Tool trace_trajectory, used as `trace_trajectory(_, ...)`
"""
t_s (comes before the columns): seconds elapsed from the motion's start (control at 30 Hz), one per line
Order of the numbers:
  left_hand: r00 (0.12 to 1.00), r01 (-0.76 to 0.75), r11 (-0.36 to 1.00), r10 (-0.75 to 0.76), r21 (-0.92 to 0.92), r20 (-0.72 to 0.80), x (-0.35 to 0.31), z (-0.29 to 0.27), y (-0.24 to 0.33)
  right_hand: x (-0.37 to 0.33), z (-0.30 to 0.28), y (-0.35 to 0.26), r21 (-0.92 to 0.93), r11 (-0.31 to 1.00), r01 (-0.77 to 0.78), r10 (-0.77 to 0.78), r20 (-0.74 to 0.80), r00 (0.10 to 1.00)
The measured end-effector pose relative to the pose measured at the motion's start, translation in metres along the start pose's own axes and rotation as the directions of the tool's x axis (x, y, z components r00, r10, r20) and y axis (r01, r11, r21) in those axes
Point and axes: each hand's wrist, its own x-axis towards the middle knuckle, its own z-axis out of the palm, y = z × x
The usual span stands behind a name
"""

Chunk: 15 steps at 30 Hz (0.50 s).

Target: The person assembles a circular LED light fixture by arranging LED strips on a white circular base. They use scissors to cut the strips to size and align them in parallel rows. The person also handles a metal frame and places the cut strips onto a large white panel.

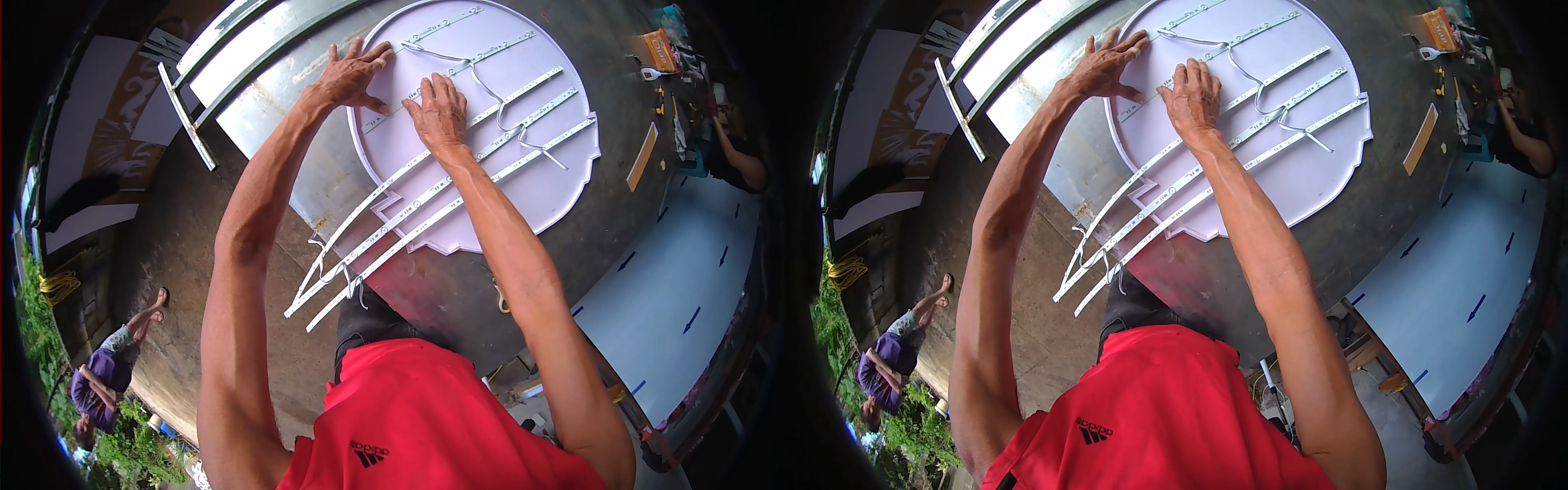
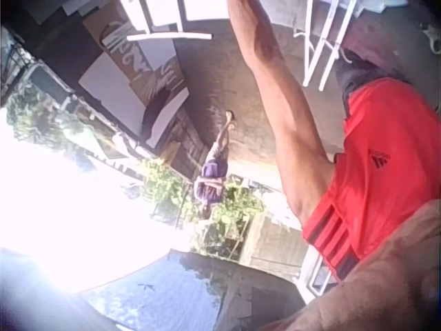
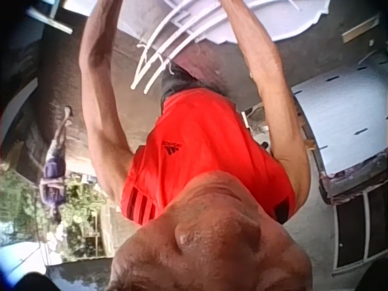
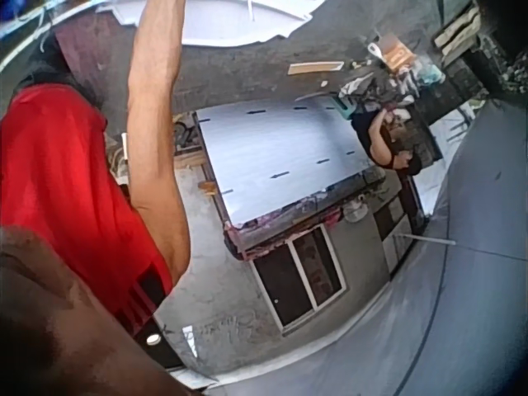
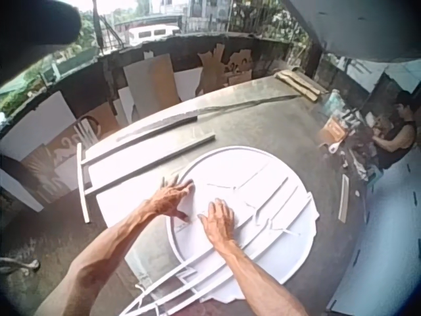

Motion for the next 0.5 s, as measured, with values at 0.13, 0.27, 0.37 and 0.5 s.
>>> trace_trajectory(0.13, 1.000, 0.015, 0.999, -0.014, -0.043, 0.027, 0.002, -0.007, 0.002, 0.002, 0.004, 0.003, 0.019, 1.000, -0.010, 0.010, 0.005, 1.000)
trace_trajectory(0.27, 1.000, 0.018, 1.000, -0.018, 0.001, -0.013, 0.003, -0.003, 0.003, 0.002, 0.006, 0.001, 0.018, 0.999, -0.046, 0.046, 0.022, 0.999)
trace_trajectory(0.37, 0.999, 0.036, 0.998, -0.035, 0.061, -0.019, 0.007, -0.005, 0.005, 0.004, 0.001, -0.004, 0.039, 0.997, -0.073, 0.071, 0.040, 0.997)
trace_trajectory(0.5, 0.995, 0.061, 0.993, -0.053, 0.101, -0.086, 0.012, 0.004, 0.014, 0.003, 0.002, -0.005, 0.042, 0.996, -0.085, 0.082, 0.053, 0.995)
